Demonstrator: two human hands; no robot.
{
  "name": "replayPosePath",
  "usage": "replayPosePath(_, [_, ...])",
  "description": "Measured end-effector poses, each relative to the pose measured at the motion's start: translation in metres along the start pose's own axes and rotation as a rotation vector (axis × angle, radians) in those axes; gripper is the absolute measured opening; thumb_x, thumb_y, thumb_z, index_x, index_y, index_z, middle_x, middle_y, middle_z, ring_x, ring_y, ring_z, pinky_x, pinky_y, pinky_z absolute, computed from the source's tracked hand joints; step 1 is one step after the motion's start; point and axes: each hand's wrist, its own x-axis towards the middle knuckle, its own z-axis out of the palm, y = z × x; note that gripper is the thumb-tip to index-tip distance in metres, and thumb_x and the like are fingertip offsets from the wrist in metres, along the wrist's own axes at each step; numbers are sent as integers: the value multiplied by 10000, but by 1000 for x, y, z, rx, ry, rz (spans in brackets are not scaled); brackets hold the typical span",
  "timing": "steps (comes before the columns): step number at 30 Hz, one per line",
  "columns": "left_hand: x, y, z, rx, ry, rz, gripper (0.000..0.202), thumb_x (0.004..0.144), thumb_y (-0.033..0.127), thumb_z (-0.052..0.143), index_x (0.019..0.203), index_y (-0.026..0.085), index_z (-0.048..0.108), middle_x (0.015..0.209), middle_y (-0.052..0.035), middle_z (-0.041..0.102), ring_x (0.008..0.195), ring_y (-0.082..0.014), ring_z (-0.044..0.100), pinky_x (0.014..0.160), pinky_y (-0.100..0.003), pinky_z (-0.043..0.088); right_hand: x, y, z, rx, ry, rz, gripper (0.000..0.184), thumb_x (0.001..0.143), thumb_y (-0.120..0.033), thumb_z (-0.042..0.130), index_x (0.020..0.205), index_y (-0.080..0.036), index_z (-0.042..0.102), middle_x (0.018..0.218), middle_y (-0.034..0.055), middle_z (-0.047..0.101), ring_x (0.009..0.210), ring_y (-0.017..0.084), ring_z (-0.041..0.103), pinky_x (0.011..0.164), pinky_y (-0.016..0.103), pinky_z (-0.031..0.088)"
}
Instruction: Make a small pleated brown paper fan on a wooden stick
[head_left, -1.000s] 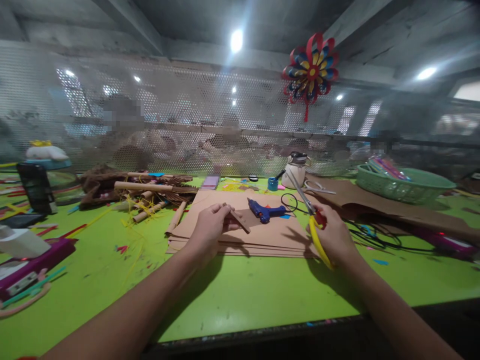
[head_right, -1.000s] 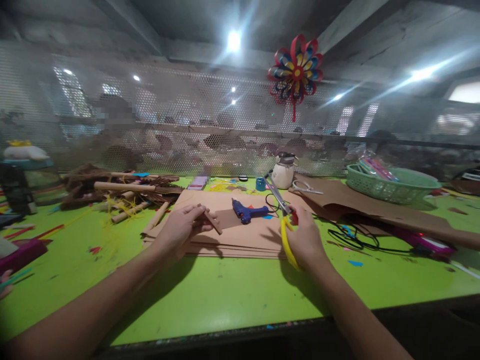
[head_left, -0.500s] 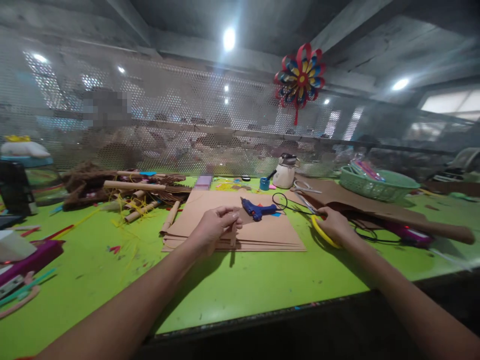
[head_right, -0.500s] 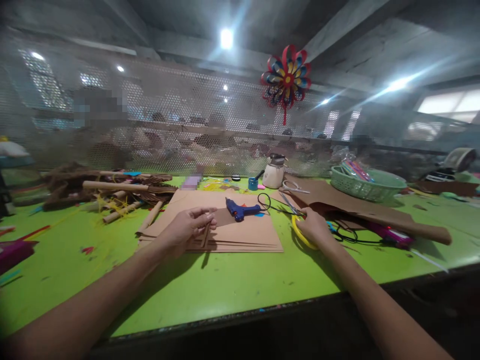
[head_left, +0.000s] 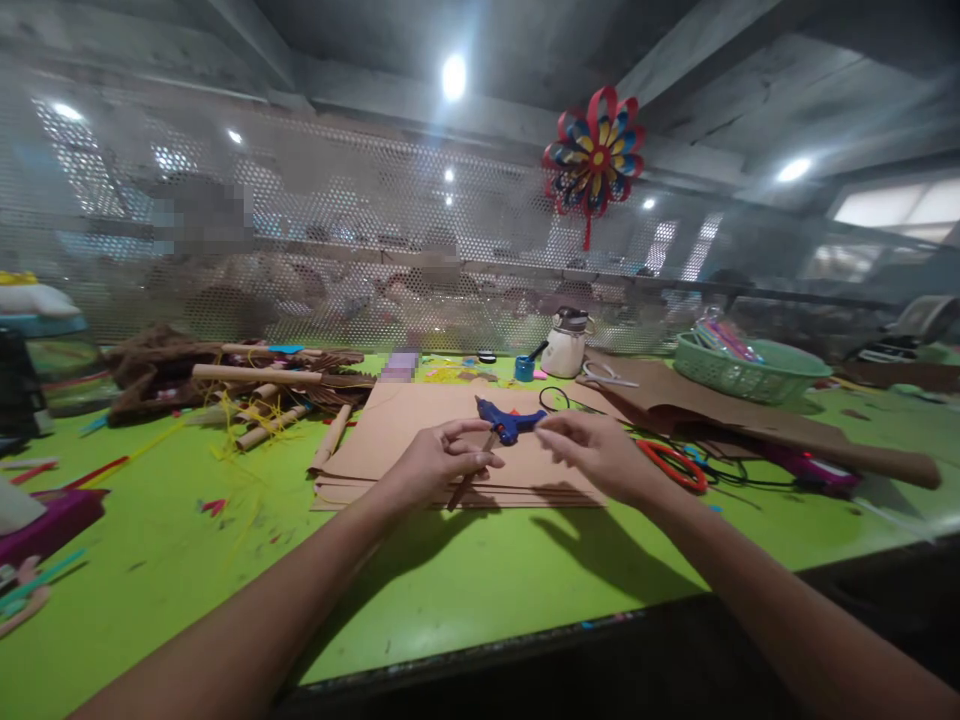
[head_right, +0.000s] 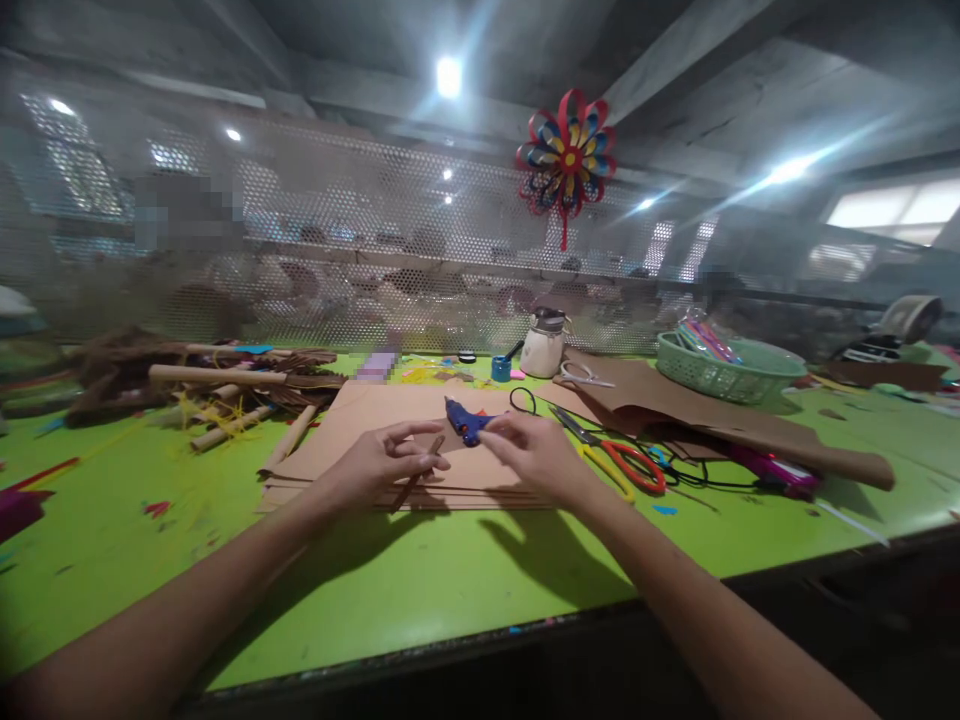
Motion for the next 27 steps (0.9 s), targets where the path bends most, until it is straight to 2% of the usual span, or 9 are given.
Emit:
replayPosePath(2, [2,-2,0,98,3,51,475,609,198,704,1065,145,583,723,-91,699,619,-156,626,597,-266,478,14,-18,19,173,-141,-4,328,809,-426,474,920,-148,610,681,21,609,554,112,533,527,234,435])
replayPosePath(4, [4,-4,0,153,7,80,448,609,202,692,1041,143,592,694,-73,695,605,-159,627,581,-259,469,26,-24,36,202,-151,-6,283,766,-401,545,800,-133,628,635,15,602,536,99,509,504,216,406])
replayPosePath(7, [5,-5,-1,218,40,87,322,620,221,669,931,144,632,657,-66,687,571,-156,615,532,-233,443,38,-17,49,260,-146,-5,264,733,-367,593,645,-118,611,555,4,569,492,76,462,464,196,353])
replayPosePath(10, [4,-3,-2,390,79,75,164,653,283,635,727,139,663,614,-66,675,496,-128,570,477,-206,396,41,-3,44,419,-129,37,267,716,-372,618,638,-118,591,485,-22,520,421,56,413,417,188,320])
replayPosePath(13, [4,3,-2,565,85,52,211,674,333,611,602,136,636,572,-52,655,465,-112,530,471,-209,375,40,9,31,557,-70,70,281,701,-380,638,613,-122,570,469,-21,523,374,49,401,378,189,306])
replayPosePath(18, [4,8,-2,621,79,110,231,710,352,578,650,132,616,592,-41,649,517,-109,541,517,-217,403,39,18,16,689,-1,24,272,684,-369,665,604,-125,575,487,-7,553,357,53,421,348,193,320])
replayPosePath(22, [4,5,-2,677,130,215,217,715,339,571,691,131,630,622,-42,648,562,-117,562,547,-223,427,40,20,18,752,-10,3,239,699,-345,661,638,-121,604,519,6,577,395,66,461,380,205,358])
replayPosePath(27, [4,3,-3,700,201,290,174,669,286,619,752,137,652,681,-29,660,618,-111,569,601,-215,437,42,27,24,831,-8,-26,196,676,-294,693,749,-119,646,602,22,619,497,92,521,508,254,428])
